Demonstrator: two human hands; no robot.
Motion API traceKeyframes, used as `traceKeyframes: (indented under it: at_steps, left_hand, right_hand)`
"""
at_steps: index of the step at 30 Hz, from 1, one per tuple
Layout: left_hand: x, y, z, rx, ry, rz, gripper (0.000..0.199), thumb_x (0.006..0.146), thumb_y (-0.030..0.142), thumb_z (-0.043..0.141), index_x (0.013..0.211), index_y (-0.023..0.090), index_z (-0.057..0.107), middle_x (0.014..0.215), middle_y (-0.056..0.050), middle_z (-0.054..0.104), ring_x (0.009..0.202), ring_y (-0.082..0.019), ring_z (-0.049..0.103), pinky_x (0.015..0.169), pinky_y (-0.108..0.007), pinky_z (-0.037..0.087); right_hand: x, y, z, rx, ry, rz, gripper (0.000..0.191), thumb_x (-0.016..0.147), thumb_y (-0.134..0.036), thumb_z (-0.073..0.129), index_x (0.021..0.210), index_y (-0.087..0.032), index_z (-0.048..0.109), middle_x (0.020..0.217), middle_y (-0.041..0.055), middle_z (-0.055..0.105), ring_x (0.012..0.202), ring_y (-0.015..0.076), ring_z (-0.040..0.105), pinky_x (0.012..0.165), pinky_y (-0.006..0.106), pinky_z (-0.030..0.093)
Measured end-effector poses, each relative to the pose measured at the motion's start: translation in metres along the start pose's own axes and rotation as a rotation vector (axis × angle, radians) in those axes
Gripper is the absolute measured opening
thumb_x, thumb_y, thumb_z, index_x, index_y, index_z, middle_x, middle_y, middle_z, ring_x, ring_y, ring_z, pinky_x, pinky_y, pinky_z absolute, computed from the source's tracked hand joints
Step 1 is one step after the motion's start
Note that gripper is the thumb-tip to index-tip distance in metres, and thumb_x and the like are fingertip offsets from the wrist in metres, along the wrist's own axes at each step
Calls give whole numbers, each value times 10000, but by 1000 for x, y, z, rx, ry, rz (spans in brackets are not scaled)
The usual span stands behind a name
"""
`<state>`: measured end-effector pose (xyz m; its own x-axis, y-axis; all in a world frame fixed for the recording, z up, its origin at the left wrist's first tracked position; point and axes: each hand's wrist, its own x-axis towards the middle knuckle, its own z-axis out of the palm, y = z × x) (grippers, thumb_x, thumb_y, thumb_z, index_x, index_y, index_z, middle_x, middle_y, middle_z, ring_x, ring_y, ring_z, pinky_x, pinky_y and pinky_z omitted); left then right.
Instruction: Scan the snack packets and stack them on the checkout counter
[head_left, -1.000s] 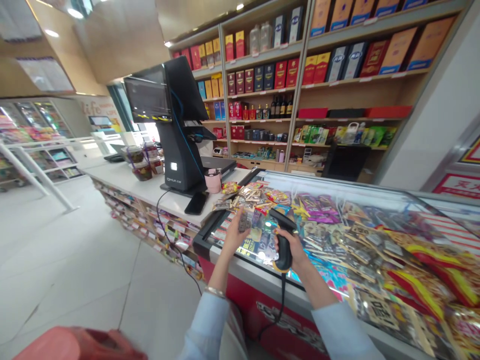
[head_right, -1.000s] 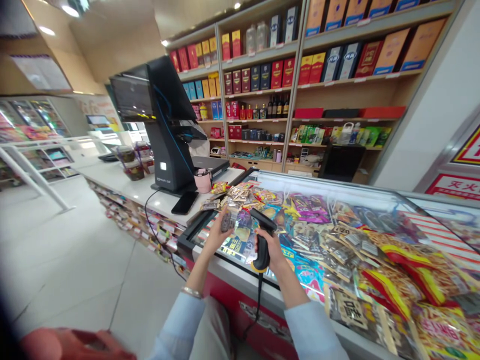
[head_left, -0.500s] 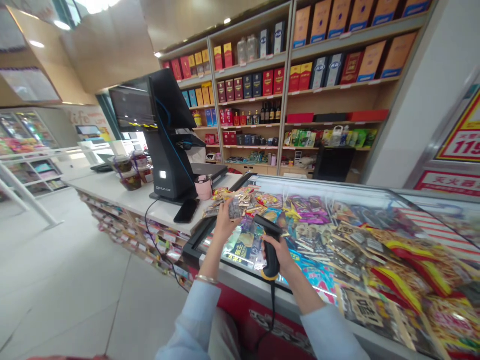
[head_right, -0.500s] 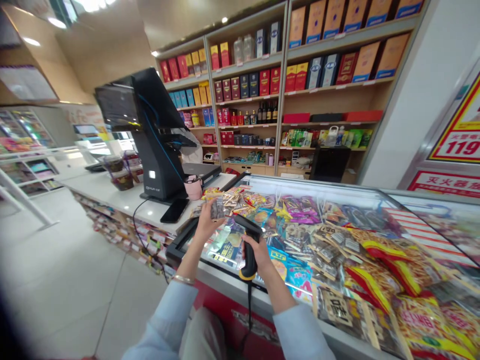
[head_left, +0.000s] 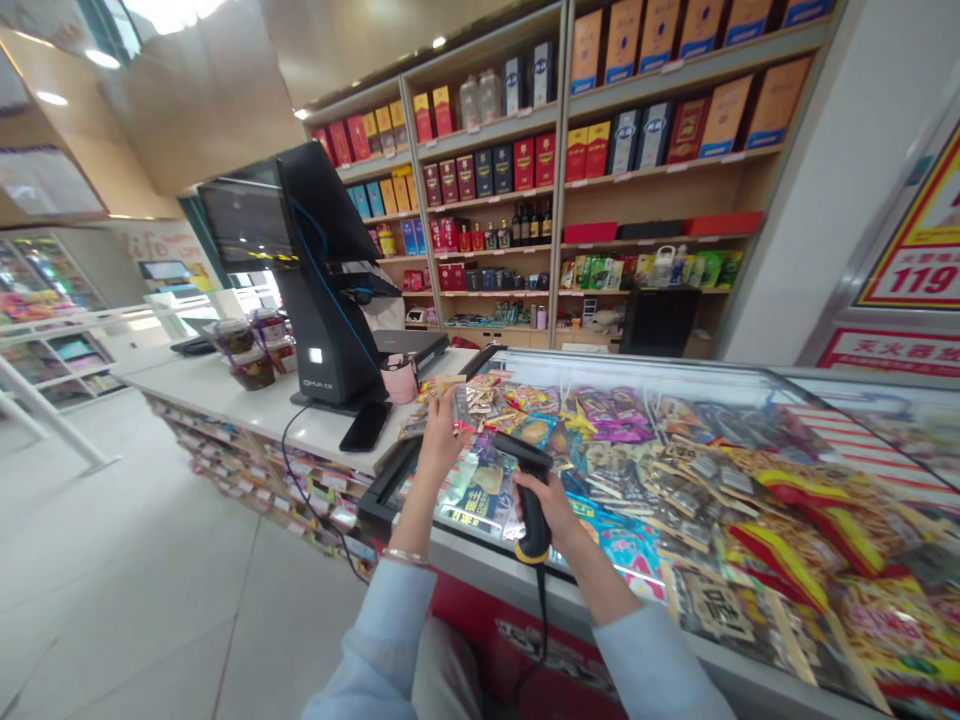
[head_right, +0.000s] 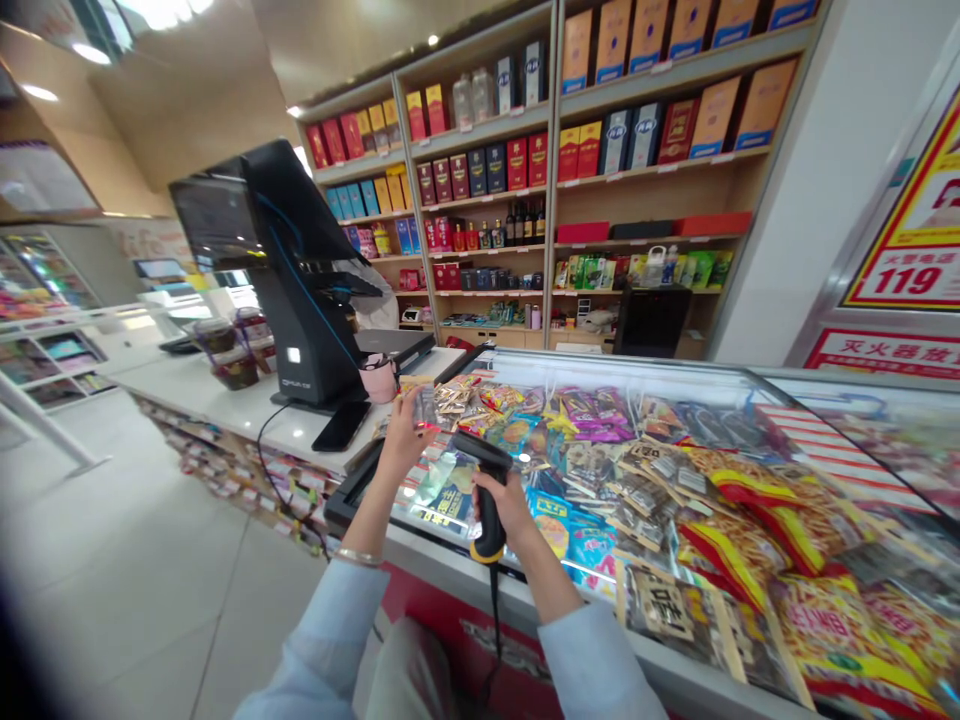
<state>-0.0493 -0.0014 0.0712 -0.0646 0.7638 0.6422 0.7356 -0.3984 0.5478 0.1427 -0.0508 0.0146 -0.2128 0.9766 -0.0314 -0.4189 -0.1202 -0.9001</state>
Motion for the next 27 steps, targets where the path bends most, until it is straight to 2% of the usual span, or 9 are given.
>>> traceKeyframes:
  at_steps: [9,15,21,24,27]
  left_hand:
    - [-3,-3,-3,24,5,11,730,729,122,648,1394,253,374,1278,-115,431,1206,-290,508,1016,-457,443]
    - [-10,-6,-2,17,26,33,720,716,127,654,1385,187,396,1230,-139,460,1166,-297,534,999,-451,444]
    - [-16,-6,-5,13,67,72,726,705,151,689,1373,220,415,1201,-110,480,1119,-285,555,993,-470,446]
    - [-15,4,6,-26,77,109,740,686,176,723,1364,220,429,1179,-101,501,1105,-281,558,1000,-469,443]
    - [-16,26,31,-111,50,140,747,669,214,756,1348,223,445,1188,-98,523,1116,-278,558,1005,-461,442]
  right_hand:
    - [-2,-3,1,-3,3,5,256,627,-372,746,625,-167,593,481,-10,575,356,112,496,362,232,400]
    - [2,-2,0,13,25,-12,263,619,-380,748,630,-166,595,468,-12,570,349,113,490,354,235,395]
    - [-3,-9,-2,60,53,-18,245,605,-368,736,663,-167,608,465,-18,573,342,113,490,343,228,384]
    - [-17,-23,-8,84,82,-53,247,601,-371,734,673,-166,618,459,-21,574,343,111,490,347,226,397]
    - [-40,-44,-21,111,143,-102,253,597,-377,740,666,-166,617,453,-25,570,343,107,490,343,218,392]
